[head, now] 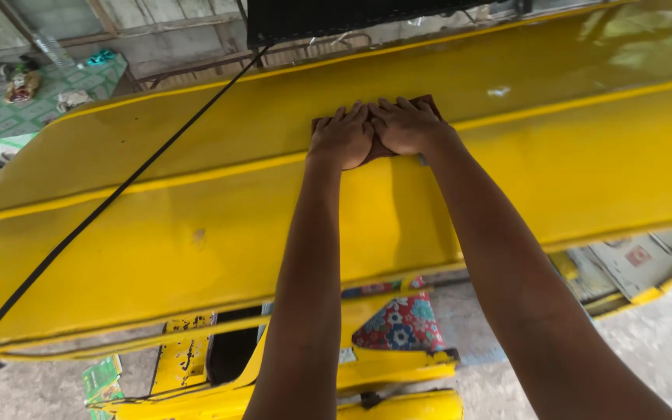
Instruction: Sanding the yellow roof of a tricycle using a piece of sandpaper.
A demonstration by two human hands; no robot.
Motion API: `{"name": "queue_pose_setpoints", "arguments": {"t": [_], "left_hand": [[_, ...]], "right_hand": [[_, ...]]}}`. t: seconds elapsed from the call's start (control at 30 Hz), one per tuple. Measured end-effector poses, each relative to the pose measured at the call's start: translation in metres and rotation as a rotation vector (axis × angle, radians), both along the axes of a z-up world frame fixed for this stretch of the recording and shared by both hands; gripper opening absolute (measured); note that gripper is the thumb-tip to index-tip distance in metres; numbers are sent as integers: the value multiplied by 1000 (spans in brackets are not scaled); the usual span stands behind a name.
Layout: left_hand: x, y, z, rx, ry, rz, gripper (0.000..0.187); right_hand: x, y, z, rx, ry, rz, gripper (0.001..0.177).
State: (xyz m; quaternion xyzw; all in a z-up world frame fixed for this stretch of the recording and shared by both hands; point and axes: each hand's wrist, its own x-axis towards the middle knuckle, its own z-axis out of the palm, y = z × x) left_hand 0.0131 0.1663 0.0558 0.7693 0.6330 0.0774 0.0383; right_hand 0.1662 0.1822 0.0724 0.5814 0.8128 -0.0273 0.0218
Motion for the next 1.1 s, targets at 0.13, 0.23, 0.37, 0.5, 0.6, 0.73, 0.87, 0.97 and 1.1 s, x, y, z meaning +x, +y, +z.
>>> {"name": "queue_pose_setpoints", "arguments": {"t": [0.13,0.23,0.37,0.5,0.6,0.73,0.87,0.97,1.1], "left_hand": [[0,40,7,-77,44,53,66],[-3,73,0,-61,30,51,63],[-4,95,3,-89,42,71,64],[-7,116,5,-93,7,89,63],[-5,113,13,-131,26,103,65],[-8,97,15,-111,32,85,63],[-8,74,14,-133,23,35,65],[-8,44,19,-143,35,17,65],[-10,6,17,-138,23,4,65]], "right_hand": [[-4,38,11,-62,-42,41,70],[-5,70,7,-28,-58,81,69],[-10,95,12,-82,-63,60,66],[-15,117,14,-96,-64,63,65],[-15,121,16,-106,-79,71,66],[-11,114,8,-68,-30,68,65],[-5,78,17,-86,-44,61,65],[-7,42,26,-112,-63,30,66],[-7,12,17,-91,-103,33,66]]}}
